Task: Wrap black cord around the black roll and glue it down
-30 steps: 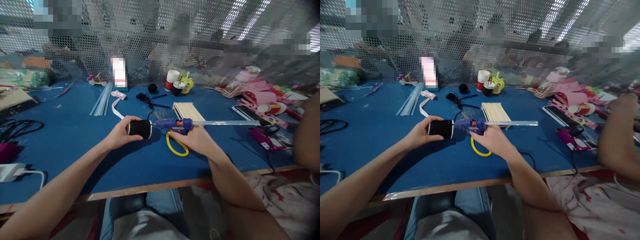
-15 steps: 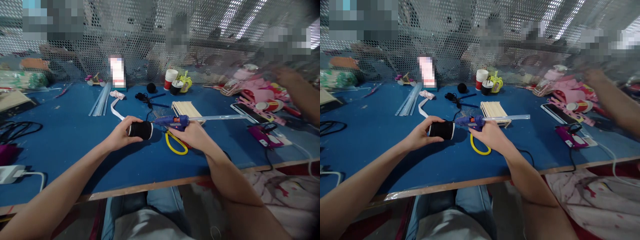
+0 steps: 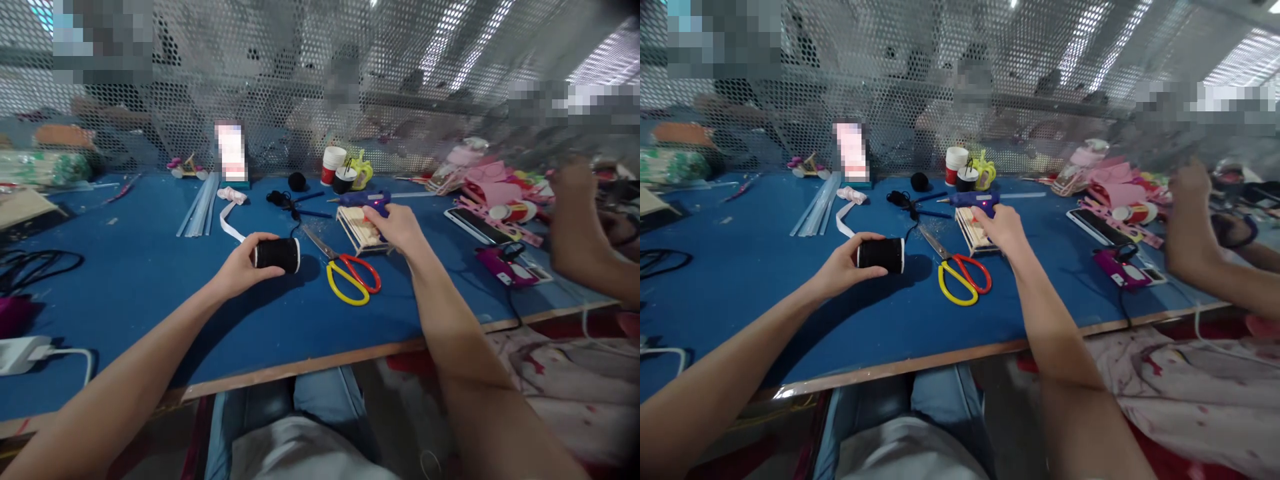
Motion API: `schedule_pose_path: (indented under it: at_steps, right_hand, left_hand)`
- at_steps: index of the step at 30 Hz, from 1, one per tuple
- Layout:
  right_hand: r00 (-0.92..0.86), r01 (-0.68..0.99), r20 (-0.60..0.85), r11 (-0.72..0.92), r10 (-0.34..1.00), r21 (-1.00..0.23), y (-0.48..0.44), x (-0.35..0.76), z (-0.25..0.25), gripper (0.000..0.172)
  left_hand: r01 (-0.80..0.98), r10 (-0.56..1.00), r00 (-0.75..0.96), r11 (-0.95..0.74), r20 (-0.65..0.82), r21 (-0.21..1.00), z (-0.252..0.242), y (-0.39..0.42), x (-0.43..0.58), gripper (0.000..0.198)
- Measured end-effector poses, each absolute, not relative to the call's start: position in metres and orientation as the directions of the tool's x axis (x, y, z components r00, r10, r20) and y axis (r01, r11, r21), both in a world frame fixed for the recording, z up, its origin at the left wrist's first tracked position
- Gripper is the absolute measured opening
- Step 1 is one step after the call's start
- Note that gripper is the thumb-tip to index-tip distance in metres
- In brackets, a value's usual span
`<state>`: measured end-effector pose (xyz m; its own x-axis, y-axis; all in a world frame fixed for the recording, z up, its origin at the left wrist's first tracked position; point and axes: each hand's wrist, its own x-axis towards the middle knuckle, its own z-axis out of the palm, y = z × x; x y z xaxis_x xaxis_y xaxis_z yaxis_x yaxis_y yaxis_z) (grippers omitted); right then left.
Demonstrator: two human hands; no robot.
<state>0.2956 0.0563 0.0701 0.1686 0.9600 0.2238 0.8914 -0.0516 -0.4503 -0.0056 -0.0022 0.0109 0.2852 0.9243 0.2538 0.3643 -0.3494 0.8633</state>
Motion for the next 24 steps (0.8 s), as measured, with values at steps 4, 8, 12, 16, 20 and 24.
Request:
schedule_pose_path:
  at_steps: [4,8,12,16,20,24]
  right_hand:
    - [0.185,0.950,0.137,-0.142,0.973,-0.279,0.077,0.303,0.065,0.046]
    - [0.204,0.968,0.113,-0.184,0.972,-0.170,0.086,0.304,0.054,0.049]
    - [0.251,0.958,0.114,-0.231,0.961,-0.168,0.082,0.300,0.052,0.047]
    - [0.205,0.969,0.327,-0.145,0.923,-0.199,0.063,0.286,0.060,0.035]
    - [-0.200,0.851,0.480,0.395,0.854,-0.347,0.028,0.252,0.072,0.027]
    - [-0.522,0.624,0.398,0.656,0.754,-0.424,0.001,0.210,0.074,0.017]
  left_hand:
    - [0.346,0.923,0.286,-0.350,0.257,0.871,0.011,-0.003,-0.005,0.059]
    - [0.362,0.923,0.287,-0.352,0.256,0.863,0.012,-0.004,-0.005,0.058]
    - [0.354,0.922,0.293,-0.351,0.254,0.867,0.012,-0.004,-0.004,0.059]
    - [0.321,0.909,0.311,-0.374,0.277,0.870,0.012,-0.006,-0.004,0.058]
    - [0.370,0.874,0.350,-0.459,0.336,0.808,0.012,-0.007,-0.002,0.057]
    - [0.411,0.779,0.417,-0.621,0.468,0.668,0.012,-0.009,-0.001,0.053]
